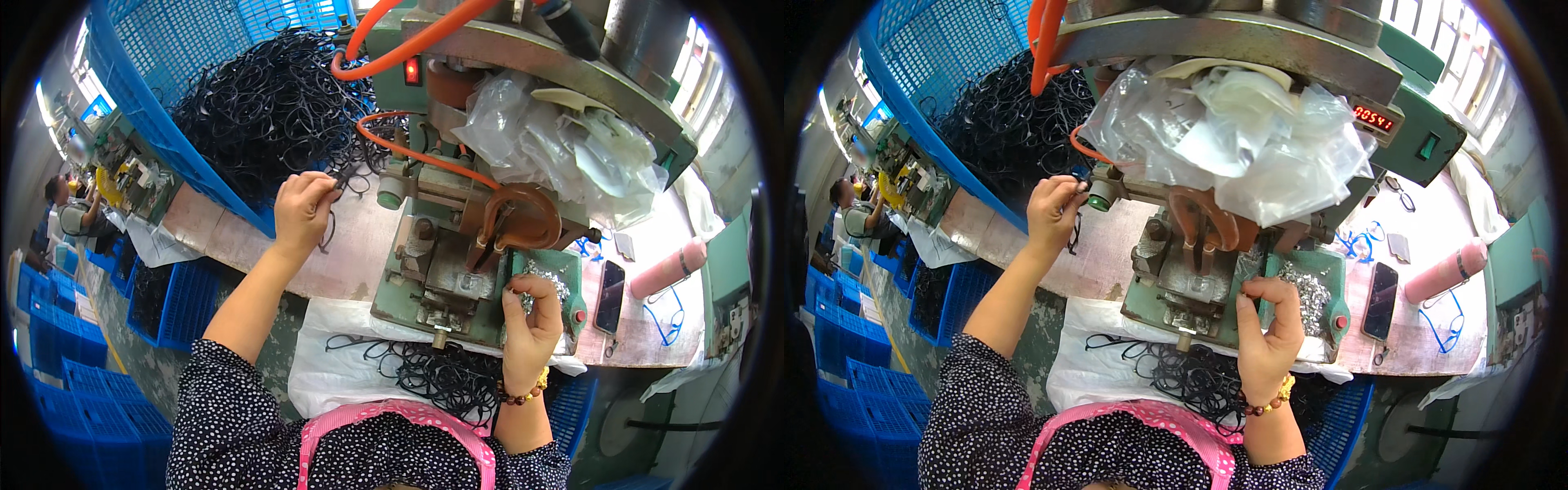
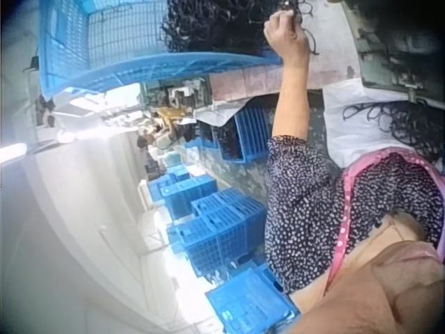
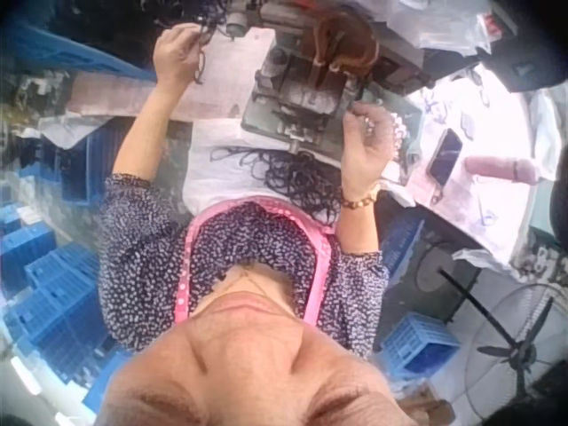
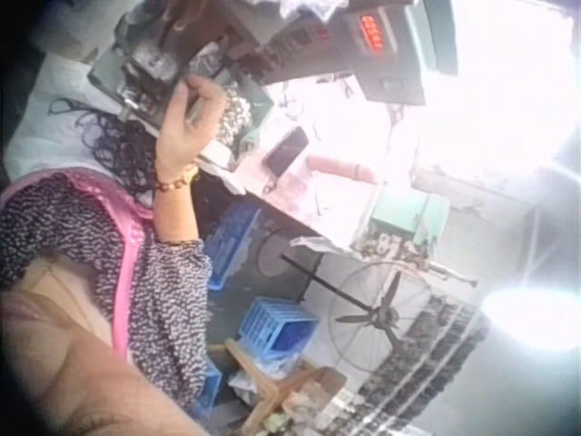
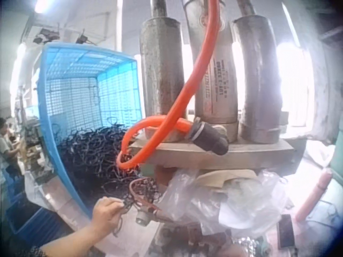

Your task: The person repeatedly picks up black eyeglass frames, places them into a press machine, and attaches small metal components to the temples. They then remove the assembled frames and place them on the table, continuing the cycle with additional frames.

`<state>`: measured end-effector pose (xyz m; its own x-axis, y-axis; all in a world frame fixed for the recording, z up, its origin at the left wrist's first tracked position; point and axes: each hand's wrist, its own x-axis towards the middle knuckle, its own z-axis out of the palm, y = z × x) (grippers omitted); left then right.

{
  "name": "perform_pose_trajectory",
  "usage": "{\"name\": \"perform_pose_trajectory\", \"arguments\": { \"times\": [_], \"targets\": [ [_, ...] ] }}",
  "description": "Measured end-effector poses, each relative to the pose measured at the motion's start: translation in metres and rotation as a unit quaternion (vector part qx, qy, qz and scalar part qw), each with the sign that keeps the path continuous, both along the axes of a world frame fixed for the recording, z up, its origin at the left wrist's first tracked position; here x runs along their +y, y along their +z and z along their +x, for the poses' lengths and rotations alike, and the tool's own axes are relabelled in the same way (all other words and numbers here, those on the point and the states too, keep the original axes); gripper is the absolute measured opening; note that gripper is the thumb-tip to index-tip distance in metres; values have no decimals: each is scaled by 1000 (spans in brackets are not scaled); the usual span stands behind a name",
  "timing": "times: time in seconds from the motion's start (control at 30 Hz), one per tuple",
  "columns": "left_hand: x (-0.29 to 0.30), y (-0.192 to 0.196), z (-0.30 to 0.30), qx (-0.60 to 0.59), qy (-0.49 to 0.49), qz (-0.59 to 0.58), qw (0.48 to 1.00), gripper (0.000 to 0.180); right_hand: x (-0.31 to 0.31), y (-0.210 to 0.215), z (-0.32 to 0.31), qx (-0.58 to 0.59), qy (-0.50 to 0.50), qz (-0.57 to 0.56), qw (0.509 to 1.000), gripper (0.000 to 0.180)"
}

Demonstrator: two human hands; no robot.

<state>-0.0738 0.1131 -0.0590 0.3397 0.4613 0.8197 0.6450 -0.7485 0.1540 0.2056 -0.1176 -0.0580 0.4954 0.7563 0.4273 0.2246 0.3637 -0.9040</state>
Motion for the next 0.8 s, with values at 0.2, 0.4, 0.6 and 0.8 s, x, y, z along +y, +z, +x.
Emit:
{"name": "perform_pose_trajectory", "arguments": {
  "times": [0.2, 0.4, 0.6, 0.8],
  "targets": [
    [9, 8, -7, -2, -4, -2, 1000, 13, -6, -4, -2, 26, -17, -8, 999, 14],
    [16, 10, -14, -73, -13, -127, 989, 14, -10, -8, -2, 43, -22, -23, 999, 14],
    [13, 4, -15, -59, -13, -115, 992, 5, -10, -9, -2, 21, -15, -15, 1000, 14],
    [-43, 31, 5, -406, -126, -291, 857, 16, -1, -4, -6, -39, -21, 10, 999, 19]
  ]
}}
